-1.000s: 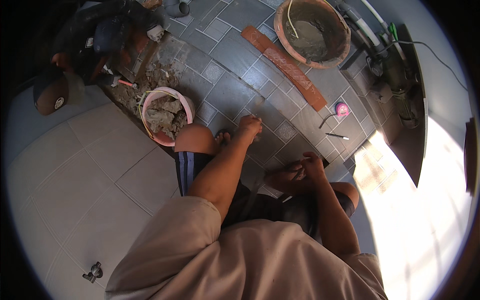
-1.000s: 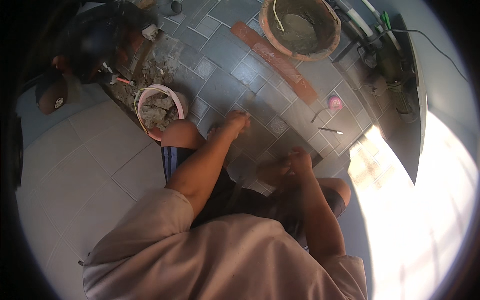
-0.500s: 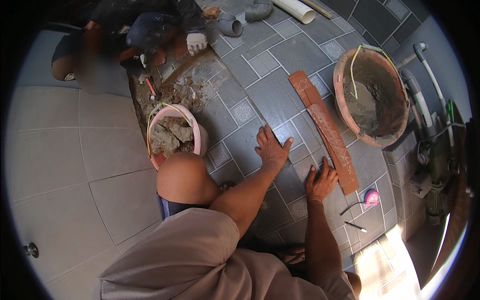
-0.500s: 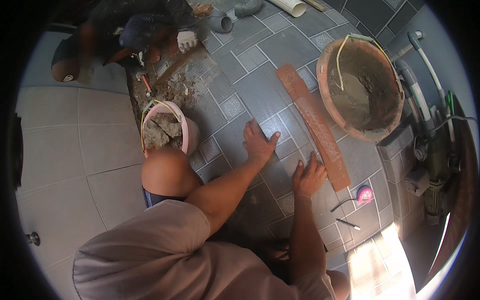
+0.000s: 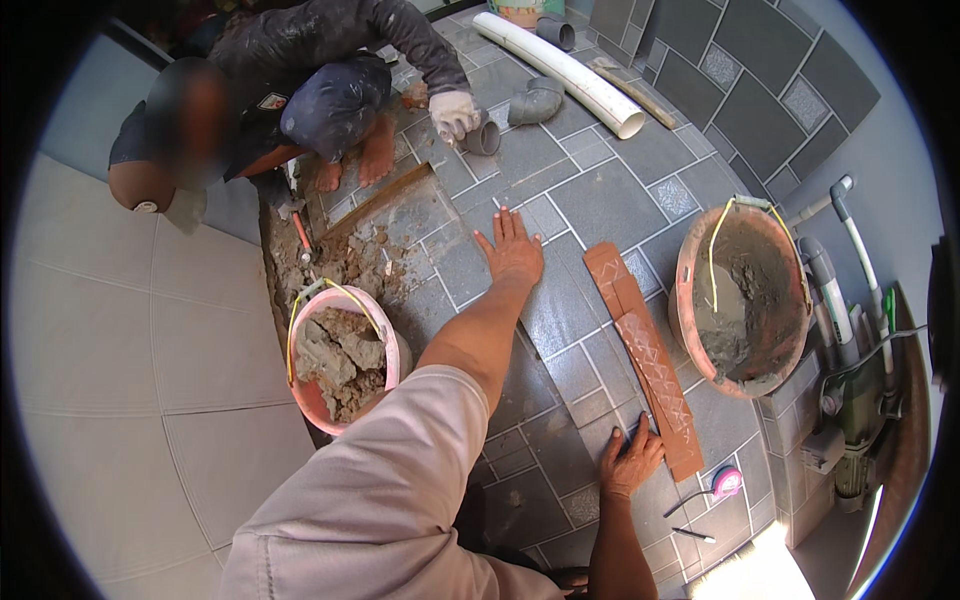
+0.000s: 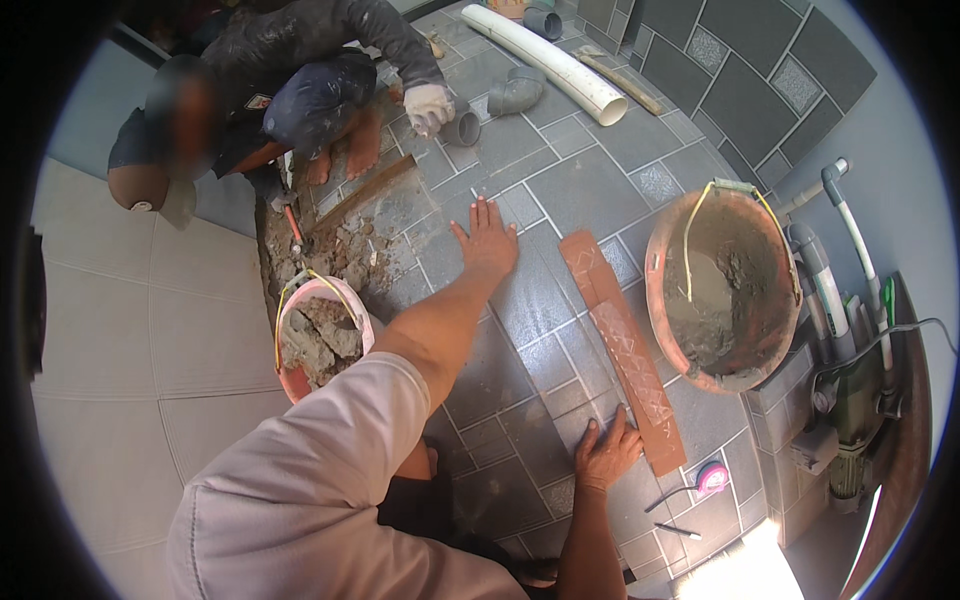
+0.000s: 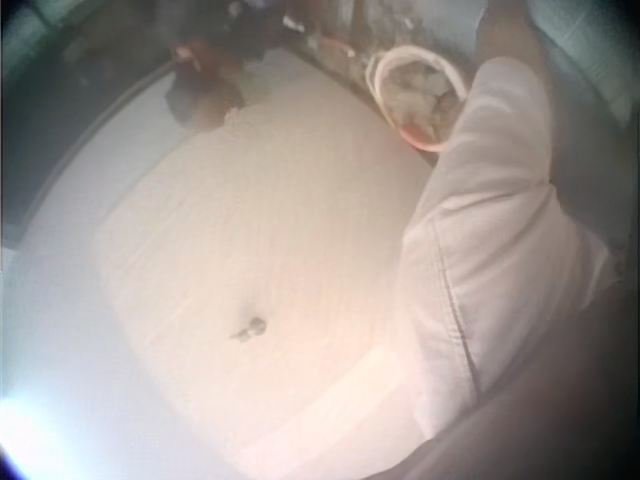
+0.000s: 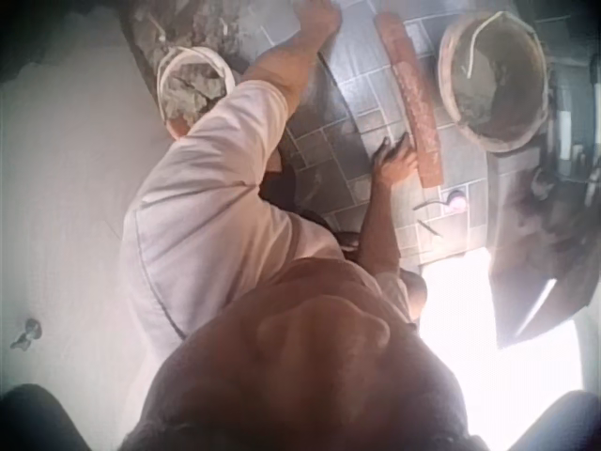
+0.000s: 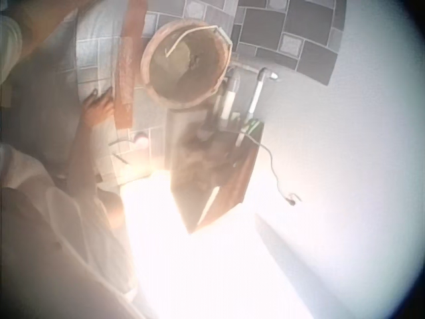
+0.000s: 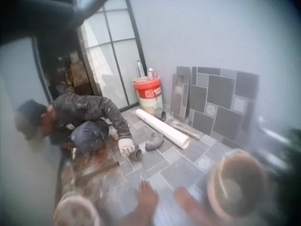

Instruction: The person scoops cement from a bucket using a trowel and applies it to a rectangular tile. They then place the tile onto the floor, aligning it with existing tiles, and use a hammer to tap it into position.

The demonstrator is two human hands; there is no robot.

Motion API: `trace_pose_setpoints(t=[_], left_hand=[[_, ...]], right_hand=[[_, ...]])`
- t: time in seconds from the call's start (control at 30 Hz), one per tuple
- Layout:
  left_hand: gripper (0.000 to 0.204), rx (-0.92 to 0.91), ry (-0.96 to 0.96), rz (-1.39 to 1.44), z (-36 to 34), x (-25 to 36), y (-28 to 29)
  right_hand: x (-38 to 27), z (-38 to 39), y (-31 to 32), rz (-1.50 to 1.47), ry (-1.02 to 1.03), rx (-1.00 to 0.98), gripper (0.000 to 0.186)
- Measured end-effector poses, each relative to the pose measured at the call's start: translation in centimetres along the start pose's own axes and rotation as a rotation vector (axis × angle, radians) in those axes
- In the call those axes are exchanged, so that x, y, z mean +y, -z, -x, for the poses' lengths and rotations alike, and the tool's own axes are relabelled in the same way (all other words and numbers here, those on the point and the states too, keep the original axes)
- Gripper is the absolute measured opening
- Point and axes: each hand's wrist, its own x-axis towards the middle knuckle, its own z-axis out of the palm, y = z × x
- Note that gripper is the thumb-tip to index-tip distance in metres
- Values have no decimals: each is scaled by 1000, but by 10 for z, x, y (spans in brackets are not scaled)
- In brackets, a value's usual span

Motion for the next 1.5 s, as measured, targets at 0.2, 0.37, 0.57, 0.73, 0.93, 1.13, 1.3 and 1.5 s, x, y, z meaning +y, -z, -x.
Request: trace_pose_setpoints(t=[0.2, 0.37, 0.57, 0.73, 0.93, 1.13, 1.3, 1.5], left_hand=[[69, 35, -113, 93, -84, -28, 4], [71, 127, -142, 52, -109, -45, 3], [73, 114, -187, 83, -109, -46, 6], [73, 66, -167, 87, -114, -49, 15], [75, 49, -167, 91, -120, -45, 18], [76, 99, -152, 153, -127, -46, 19], [76, 1, -156, 168, -130, -42, 24], [75, 6, -164, 176, -127, -54, 25]], right_hand=[[-7, -2, -3, 64, 26, 12, 58], [-5, 0, -11, 163, 74, -29, 61], [-5, 1, -13, 242, 57, -63, 66], [-31, -10, -12, 119, -133, -91, 52], [-179, -125, -49, -283, 33, -24, 37], [-266, -297, -99, -505, 18, -83, 34], [-267, -439, -149, -473, 186, -130, 30], [-324, -580, -214, -565, 338, -168, 23]])
